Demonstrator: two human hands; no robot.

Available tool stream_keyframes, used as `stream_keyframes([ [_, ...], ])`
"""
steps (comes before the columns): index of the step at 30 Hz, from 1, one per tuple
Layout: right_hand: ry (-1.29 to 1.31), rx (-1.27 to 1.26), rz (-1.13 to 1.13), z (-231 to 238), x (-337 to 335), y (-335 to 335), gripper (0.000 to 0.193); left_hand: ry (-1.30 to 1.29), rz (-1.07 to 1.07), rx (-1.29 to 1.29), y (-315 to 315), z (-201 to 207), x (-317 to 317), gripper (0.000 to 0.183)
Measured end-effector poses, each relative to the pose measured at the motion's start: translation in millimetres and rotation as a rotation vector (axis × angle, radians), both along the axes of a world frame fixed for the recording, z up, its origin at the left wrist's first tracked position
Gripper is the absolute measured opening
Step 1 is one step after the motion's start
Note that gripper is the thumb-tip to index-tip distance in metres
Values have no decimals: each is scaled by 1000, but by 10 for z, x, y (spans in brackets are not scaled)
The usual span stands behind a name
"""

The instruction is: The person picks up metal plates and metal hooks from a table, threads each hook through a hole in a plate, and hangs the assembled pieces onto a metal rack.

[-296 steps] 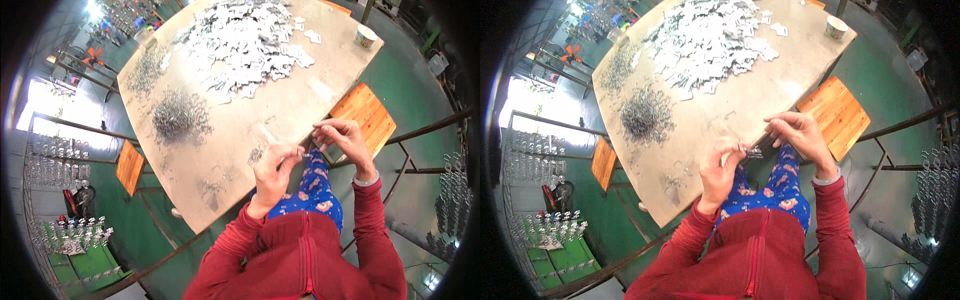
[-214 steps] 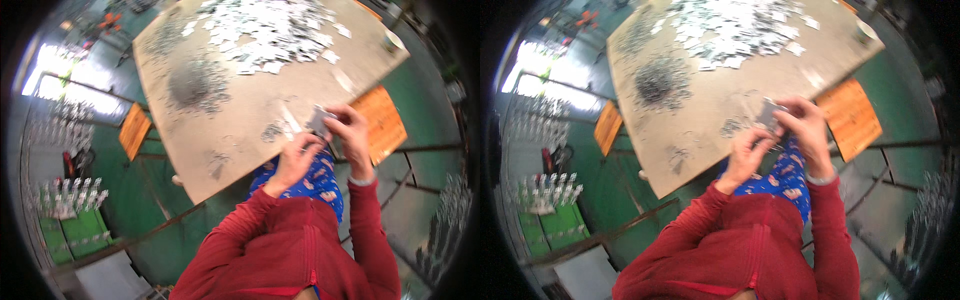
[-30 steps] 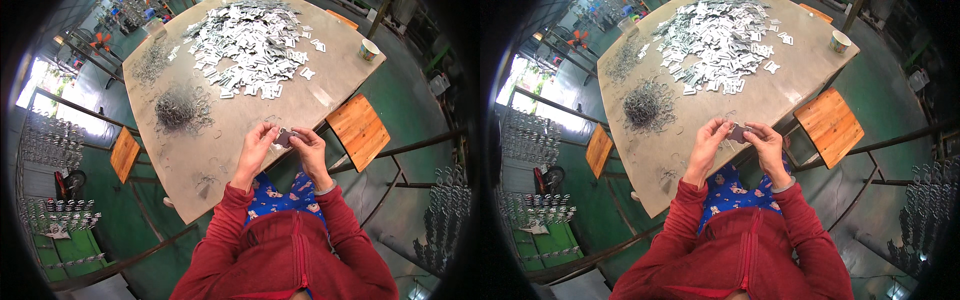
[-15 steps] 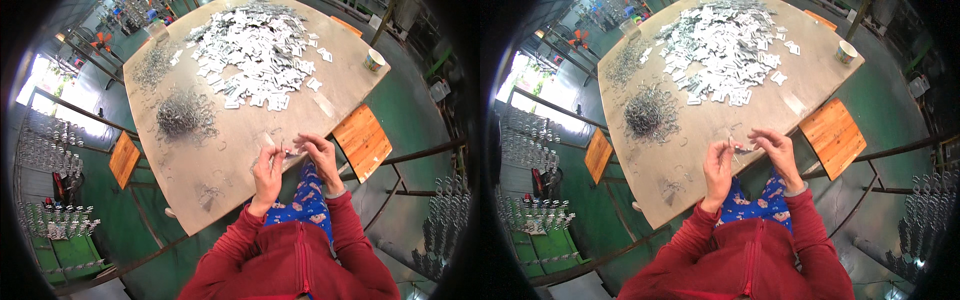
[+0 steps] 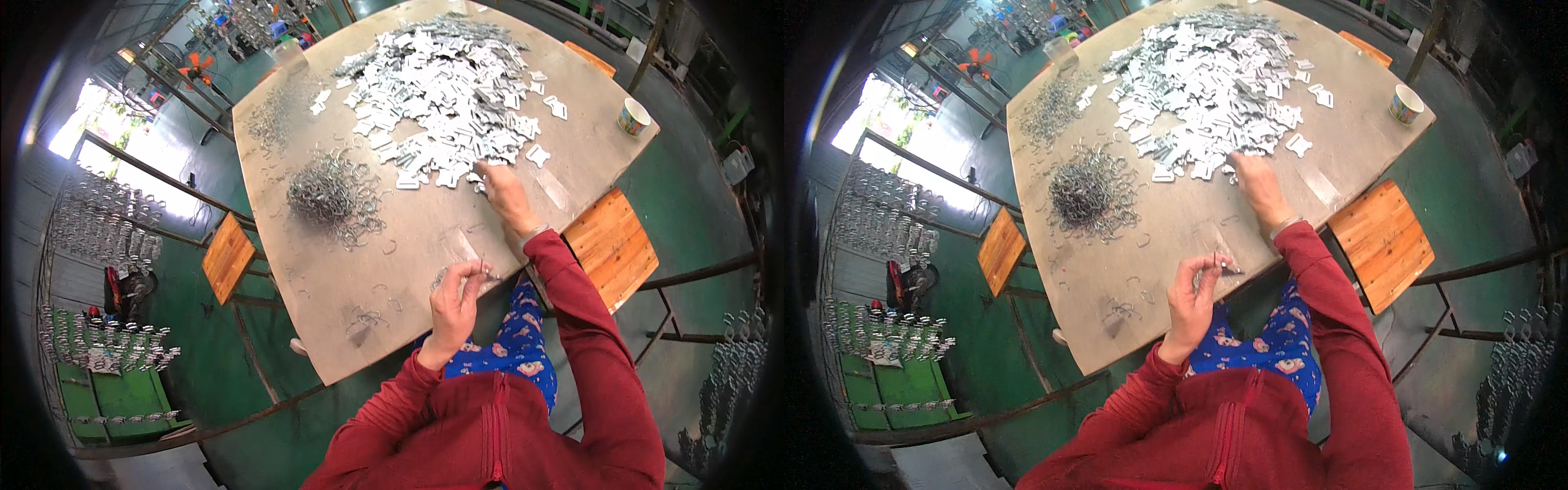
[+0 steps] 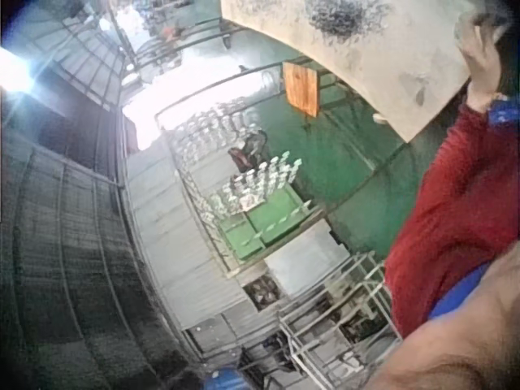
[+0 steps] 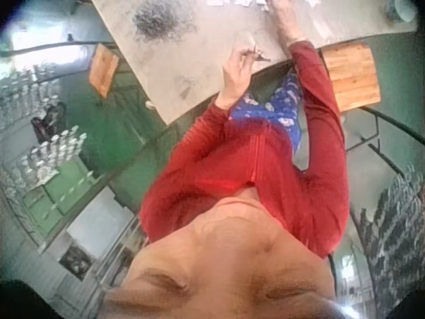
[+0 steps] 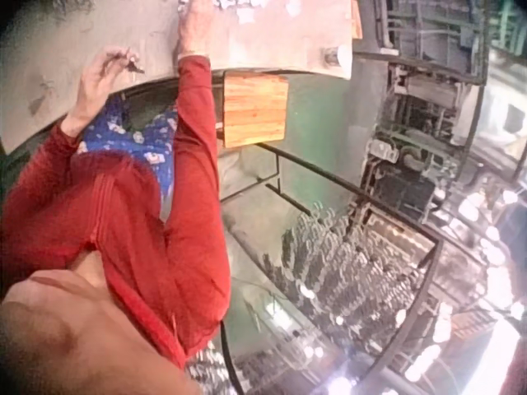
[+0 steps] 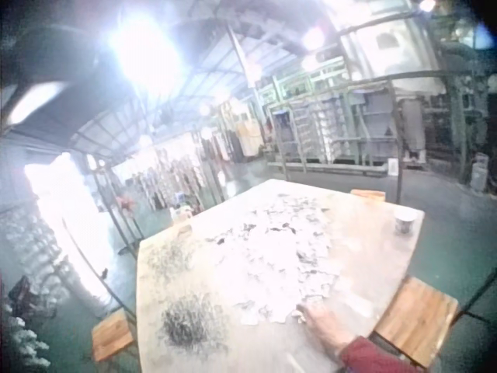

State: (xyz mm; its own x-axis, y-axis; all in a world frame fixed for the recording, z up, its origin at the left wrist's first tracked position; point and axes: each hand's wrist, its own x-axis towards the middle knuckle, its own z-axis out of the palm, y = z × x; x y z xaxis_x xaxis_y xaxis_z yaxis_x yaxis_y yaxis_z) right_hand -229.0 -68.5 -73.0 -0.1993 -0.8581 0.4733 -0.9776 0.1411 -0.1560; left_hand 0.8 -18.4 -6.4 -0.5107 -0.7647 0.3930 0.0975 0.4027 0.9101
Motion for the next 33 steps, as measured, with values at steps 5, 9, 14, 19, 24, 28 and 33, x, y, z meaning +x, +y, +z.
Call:
stream_keyframes([
  [5, -1709, -313, 57, 500, 366, 548, 25, -47, -30, -6, -98, -71, -85, 6],
  [9, -1679, -308, 54, 693, 591, 905, 23, -53, -103, 110, -102, -179, -133, 6],
  [14, -1623, -384, 60, 764, 672, 1112, 21, -91, -168, 22, 7, -146, -188, 7],
  [19, -1581, -422, 30, 828, 703, 1169, 20, -91, -176, 38, 45, -127, -209, 7],
  [24, -1680, -395, 72, 959, 789, 1148, 20, -162, -165, 52, 7, -87, -93, 7],
  [28, -1478, -339, -25, 1078, 920, 1263, 18, -101, -186, -163, -7, -145, -37, 13],
  [33, -1349, -438, 51, 1076, 1032, 1395, 17, -215, 58, -195, -396, -210, 239, 22],
])
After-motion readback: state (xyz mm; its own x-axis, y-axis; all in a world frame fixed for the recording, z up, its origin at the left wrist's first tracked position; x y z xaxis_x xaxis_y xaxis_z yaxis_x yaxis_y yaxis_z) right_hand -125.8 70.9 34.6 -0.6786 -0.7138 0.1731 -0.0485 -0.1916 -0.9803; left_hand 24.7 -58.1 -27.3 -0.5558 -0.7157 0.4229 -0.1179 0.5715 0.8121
